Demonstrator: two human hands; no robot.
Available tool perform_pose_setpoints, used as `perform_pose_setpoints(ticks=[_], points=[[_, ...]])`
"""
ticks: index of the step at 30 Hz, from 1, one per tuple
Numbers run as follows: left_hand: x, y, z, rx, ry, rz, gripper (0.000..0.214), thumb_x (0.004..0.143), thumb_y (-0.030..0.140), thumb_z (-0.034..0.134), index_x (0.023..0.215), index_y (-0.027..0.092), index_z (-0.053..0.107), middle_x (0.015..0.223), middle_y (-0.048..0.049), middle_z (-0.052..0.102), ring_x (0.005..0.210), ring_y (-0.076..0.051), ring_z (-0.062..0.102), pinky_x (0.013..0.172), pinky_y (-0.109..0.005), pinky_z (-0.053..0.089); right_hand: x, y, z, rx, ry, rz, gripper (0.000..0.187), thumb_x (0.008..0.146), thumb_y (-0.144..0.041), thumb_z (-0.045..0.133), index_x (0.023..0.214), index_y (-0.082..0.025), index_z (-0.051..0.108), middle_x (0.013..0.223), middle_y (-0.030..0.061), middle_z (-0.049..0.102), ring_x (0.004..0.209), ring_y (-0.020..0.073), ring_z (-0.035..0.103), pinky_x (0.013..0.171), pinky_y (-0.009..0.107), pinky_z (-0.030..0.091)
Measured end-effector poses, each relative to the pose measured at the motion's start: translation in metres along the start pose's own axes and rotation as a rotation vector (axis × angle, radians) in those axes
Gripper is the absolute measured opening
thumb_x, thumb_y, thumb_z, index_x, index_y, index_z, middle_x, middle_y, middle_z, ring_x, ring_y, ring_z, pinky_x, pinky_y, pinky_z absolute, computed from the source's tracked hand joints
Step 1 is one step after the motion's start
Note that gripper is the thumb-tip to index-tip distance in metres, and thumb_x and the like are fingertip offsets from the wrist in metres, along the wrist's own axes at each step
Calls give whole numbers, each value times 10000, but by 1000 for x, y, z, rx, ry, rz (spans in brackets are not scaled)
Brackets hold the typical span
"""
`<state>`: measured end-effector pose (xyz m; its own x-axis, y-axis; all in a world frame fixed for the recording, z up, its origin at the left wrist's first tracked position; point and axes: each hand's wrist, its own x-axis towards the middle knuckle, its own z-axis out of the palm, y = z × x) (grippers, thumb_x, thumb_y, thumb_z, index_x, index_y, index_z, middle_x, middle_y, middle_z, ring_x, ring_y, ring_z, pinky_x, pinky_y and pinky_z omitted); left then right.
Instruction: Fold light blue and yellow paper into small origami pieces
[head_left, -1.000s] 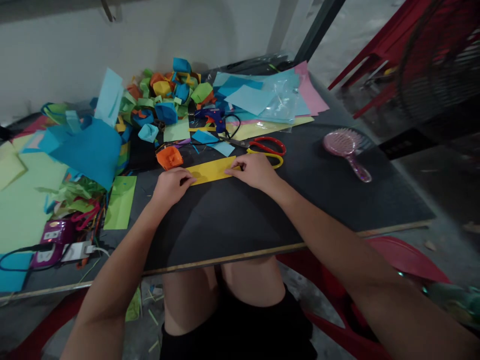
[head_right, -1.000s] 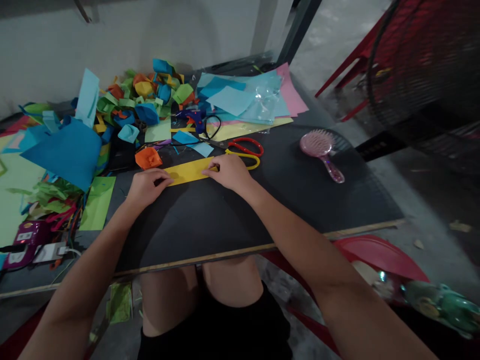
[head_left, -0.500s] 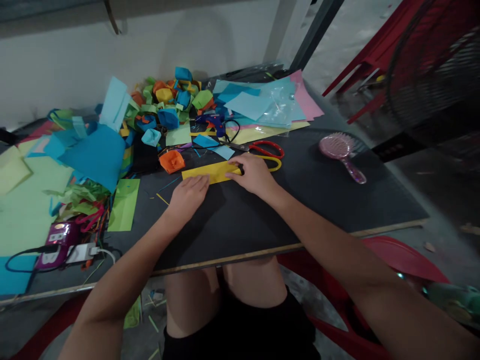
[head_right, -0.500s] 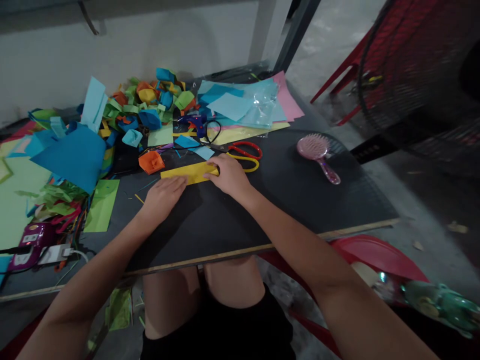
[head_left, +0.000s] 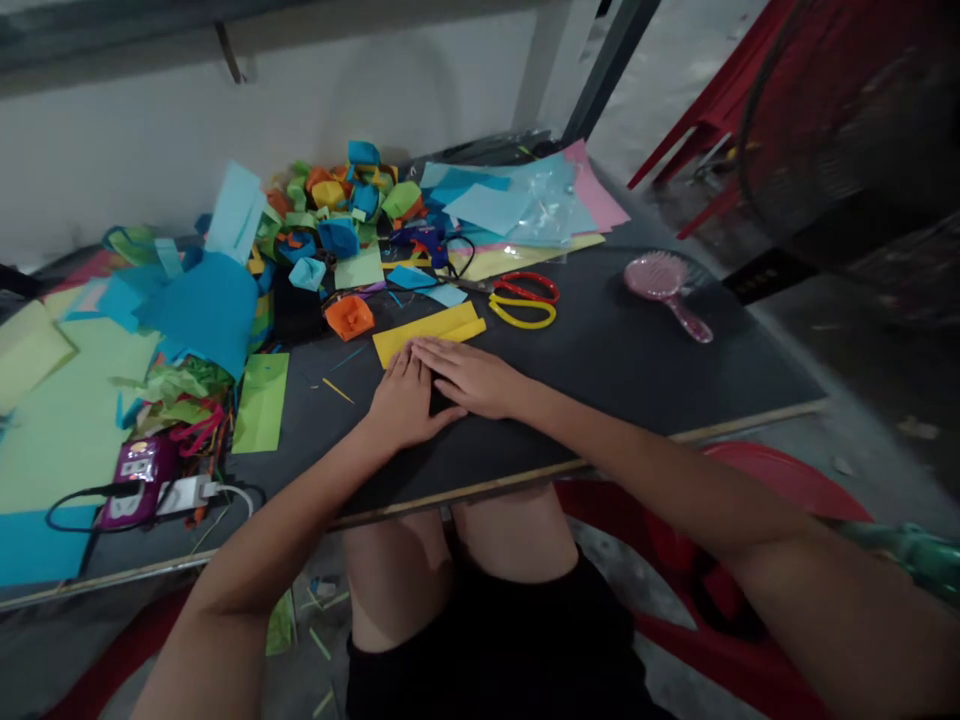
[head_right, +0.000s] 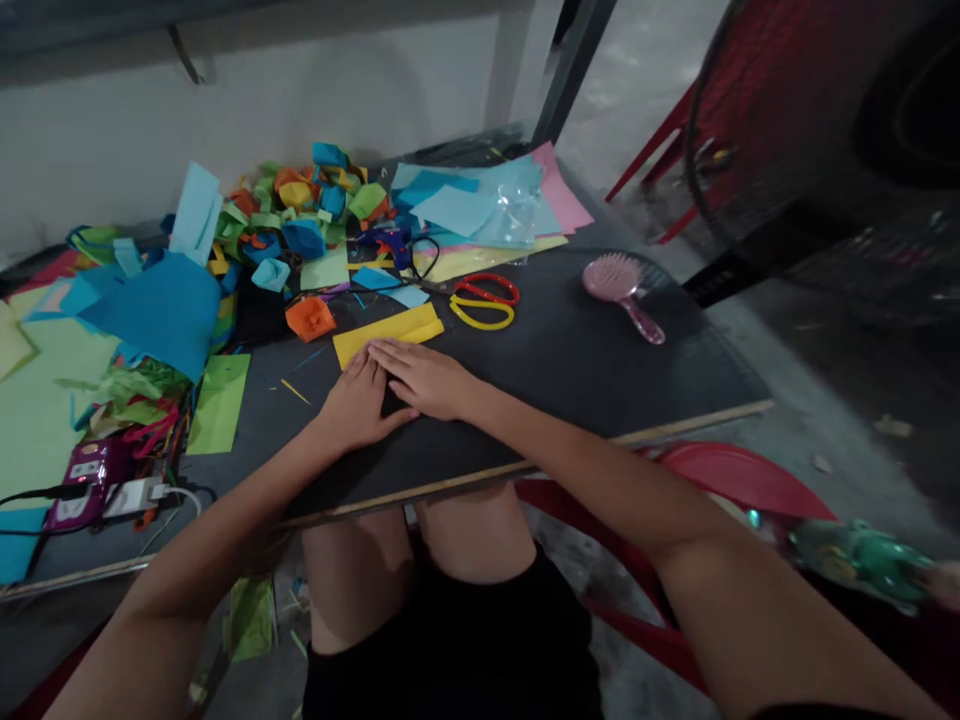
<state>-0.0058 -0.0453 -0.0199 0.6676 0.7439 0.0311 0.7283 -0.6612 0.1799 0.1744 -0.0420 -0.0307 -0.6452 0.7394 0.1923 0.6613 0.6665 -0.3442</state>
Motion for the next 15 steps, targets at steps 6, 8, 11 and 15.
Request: perform_pose_setpoints(ticks=[6,8,11,15], points=[[1,6,0,15,8,-51,1015,865,709,477,1495,-66,295,1568,-316,286,1502,-420,222,1223,-531,234,-16,11,-13,-70,-23,203,551,996,-342,355,1505,-143,417,1566,128,404,1464,277,371,1201,523,321],[1,11,-3,40,-6,-88,1005,872,699,482,1489,-76,309,1563,-320,293,1495,-429,234,1220,-526,243,-23,18,-21,-78,-46,230,541,998,-331,337,1500,-150,426,1566,122,399,1460,281,377,1190,536,335],[-1,21,-8,102,-35,-195,1014,882,681,494,1458,-137,324,1527,-366,317,1467,-450,290,1207,-509,271,-32,28,-31,-108,-84,259,556,998,-344,329,1506,-135,412,1568,127,387,1458,288,378,1182,551,339],[-2,32,-9,173,-35,-348,1076,858,712,508,1407,-200,353,1435,-438,384,1384,-499,406,1131,-521,368,-38,31,-36,-139,-90,257,554,993,-354,335,1500,-149,423,1556,120,410,1438,293,411,1172,563,347]])
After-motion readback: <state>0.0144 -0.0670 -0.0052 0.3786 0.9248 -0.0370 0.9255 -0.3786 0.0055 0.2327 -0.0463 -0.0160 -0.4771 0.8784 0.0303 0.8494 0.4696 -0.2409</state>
